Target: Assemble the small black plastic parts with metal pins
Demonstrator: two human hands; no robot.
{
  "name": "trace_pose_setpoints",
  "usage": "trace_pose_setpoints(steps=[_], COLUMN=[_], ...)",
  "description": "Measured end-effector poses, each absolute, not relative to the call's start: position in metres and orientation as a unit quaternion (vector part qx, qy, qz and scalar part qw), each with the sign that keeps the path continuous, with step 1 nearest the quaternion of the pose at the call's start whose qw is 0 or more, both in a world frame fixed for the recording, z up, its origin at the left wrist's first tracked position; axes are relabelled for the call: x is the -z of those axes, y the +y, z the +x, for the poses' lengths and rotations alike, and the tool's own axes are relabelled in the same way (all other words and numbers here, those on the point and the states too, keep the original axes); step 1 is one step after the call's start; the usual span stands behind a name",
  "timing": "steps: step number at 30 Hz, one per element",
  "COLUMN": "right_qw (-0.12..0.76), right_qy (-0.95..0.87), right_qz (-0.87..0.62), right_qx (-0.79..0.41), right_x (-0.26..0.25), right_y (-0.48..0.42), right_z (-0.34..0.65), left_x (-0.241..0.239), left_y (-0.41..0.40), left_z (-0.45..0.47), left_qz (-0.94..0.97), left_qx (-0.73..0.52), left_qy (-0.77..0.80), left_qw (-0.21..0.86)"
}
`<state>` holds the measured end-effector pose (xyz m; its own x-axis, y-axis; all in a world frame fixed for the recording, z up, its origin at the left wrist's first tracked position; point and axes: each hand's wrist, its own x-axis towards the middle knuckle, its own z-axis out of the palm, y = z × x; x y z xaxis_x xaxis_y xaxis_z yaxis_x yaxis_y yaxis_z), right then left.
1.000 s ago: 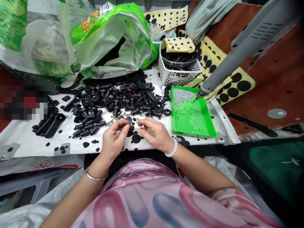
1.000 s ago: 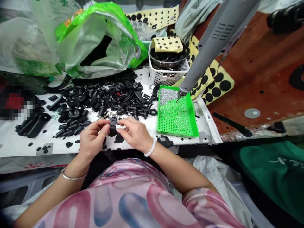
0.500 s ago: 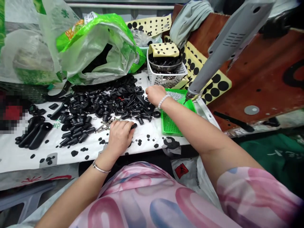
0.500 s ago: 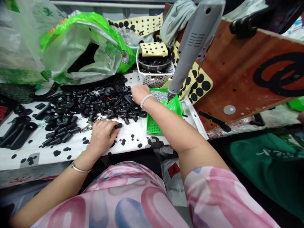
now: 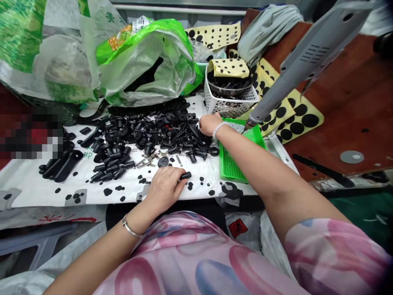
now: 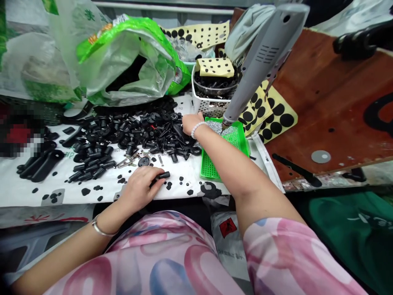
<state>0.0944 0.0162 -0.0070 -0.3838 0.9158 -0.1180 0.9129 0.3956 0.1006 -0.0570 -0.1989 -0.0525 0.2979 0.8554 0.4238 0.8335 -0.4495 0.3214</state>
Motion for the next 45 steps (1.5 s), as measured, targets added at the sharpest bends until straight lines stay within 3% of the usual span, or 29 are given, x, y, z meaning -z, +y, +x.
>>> trace_pose_setpoints(steps=[8,14,17,20,24,30,41,45], right_qw=[0.062,-0.008,-0.123,-0.281,-0.369,-0.376,-0.363,-0.409], right_qy=[0.827,0.829,0.837,0.805,0.759,0.829,0.902,0.886], right_qz=[0.559,0.558,0.520,0.422,0.336,0.317,0.232,0.214], right_qx=[0.019,0.030,0.115,0.308,0.418,0.264,0.028,0.053], right_x=[0.010,-0.001,-0.014,-0.020,-0.014,0.000,0.006,0.009], right_y=[0.012,0.005,-0.015,-0.050,-0.096,-0.134,-0.144,-0.143], right_z=[0.089,0.100,0.108,0.110,0.102,0.087,0.082,0.084], left_x=[0.059,0.059,0.056,0.046,0.030,0.020,0.020,0.015], left_y=[-0.169,-0.174,-0.176,-0.178,-0.183,-0.189,-0.197,-0.196], left_z=[-0.049,-0.053,-0.056,-0.059,-0.060,-0.061,-0.063,-0.065], left_qz=[0.794,0.795,0.786,0.757,0.670,0.537,0.505,0.461], left_qx=[-0.240,-0.242,-0.272,-0.339,-0.477,-0.575,-0.598,-0.604], left_qy=[0.558,0.555,0.555,0.558,0.554,0.531,0.520,0.532], left_qw=[-0.020,-0.040,-0.035,-0.002,0.128,0.314,0.342,0.372])
